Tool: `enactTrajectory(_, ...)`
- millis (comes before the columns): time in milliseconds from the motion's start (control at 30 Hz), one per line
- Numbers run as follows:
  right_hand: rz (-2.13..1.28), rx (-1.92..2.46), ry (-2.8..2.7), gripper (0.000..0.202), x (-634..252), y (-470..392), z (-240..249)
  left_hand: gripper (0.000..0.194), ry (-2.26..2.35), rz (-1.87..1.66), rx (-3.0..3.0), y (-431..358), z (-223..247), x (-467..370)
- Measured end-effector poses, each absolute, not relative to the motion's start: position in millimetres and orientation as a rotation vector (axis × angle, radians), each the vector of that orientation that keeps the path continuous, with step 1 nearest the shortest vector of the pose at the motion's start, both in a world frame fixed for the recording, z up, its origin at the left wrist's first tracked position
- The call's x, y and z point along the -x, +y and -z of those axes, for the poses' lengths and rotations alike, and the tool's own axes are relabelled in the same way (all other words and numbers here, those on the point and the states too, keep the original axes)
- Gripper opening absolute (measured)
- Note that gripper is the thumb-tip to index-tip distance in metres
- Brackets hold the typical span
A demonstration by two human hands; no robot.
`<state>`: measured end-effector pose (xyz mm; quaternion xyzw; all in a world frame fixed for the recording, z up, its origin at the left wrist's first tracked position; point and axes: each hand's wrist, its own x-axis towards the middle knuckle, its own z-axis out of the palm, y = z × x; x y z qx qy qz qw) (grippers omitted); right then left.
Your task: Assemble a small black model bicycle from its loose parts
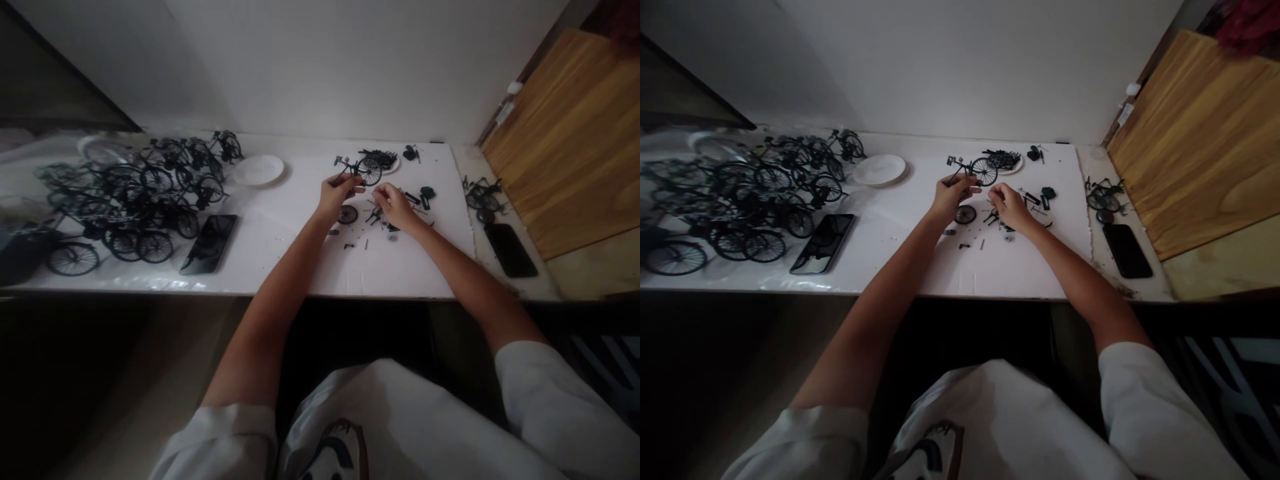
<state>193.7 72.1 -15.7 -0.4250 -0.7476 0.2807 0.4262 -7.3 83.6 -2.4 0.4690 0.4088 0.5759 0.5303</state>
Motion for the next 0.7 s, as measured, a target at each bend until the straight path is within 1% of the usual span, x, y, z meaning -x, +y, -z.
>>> enactTrajectory(167,-0.838,1.026,-1.805,0.048,-195.6,75.9,16.2,0.029,0.931,-1.364,-1.17,80.2,1.2,6.5)
enactTrajectory(467,-0.961,1.078,-1.812,0.059,-195.4,73.2,13.2,0.027,0.878,-1.362,-1.225,78.7,1.1,6.6)
enactTrajectory(700,-0.989,1.127,-1.8,0.055,-192.7,72.1,14.3,0.026,0.909,-1.35,-1.227,79.0,1.6,5.7)
